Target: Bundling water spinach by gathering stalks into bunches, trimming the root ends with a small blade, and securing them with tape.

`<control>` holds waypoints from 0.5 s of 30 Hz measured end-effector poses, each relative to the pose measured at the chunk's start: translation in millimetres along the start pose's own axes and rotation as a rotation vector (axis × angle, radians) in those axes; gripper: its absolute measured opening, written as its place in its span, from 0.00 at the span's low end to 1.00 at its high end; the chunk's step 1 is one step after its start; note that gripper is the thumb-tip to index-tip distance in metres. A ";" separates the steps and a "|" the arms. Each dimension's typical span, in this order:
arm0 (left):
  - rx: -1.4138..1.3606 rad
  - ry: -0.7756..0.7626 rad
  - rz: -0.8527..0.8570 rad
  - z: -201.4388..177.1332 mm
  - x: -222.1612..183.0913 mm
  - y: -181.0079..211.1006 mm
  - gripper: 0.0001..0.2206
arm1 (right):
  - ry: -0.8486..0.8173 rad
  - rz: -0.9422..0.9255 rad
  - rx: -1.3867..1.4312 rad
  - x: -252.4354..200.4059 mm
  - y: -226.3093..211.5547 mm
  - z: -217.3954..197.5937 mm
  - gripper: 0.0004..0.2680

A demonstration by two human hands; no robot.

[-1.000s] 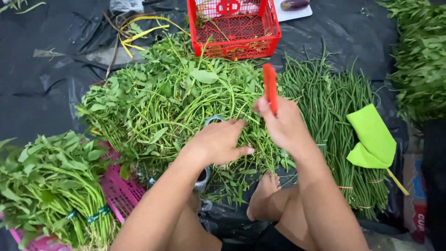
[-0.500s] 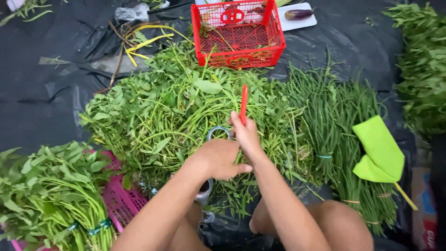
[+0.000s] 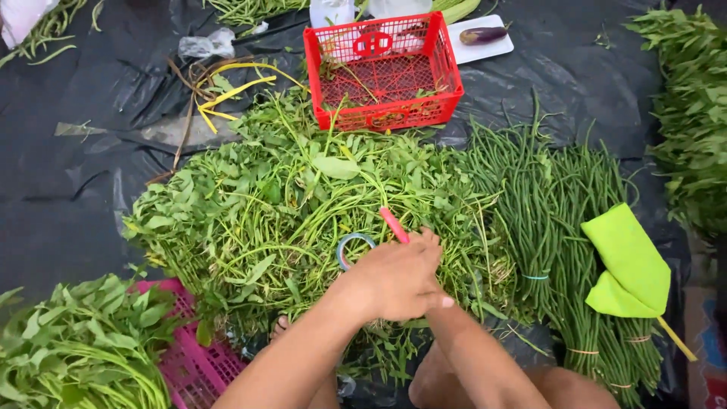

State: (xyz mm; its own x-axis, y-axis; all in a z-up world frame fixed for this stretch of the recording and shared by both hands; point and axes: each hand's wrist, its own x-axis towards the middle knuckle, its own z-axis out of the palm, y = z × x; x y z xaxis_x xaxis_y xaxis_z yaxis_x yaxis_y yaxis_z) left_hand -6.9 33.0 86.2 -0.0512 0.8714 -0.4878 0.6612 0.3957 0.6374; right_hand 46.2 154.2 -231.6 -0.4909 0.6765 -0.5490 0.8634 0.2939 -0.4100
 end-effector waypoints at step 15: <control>-0.134 0.001 -0.188 16.7 -8.2 -23.3 0.27 | -0.004 -0.175 -0.063 -13.9 28.7 13.7 0.07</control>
State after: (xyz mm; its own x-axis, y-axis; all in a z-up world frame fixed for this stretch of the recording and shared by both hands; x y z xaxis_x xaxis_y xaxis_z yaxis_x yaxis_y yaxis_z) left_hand -9.4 11.8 65.4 -0.1651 0.7789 -0.6050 0.5346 0.5862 0.6087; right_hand 76.2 143.9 -245.6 -0.6350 0.6082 -0.4763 0.7700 0.4489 -0.4535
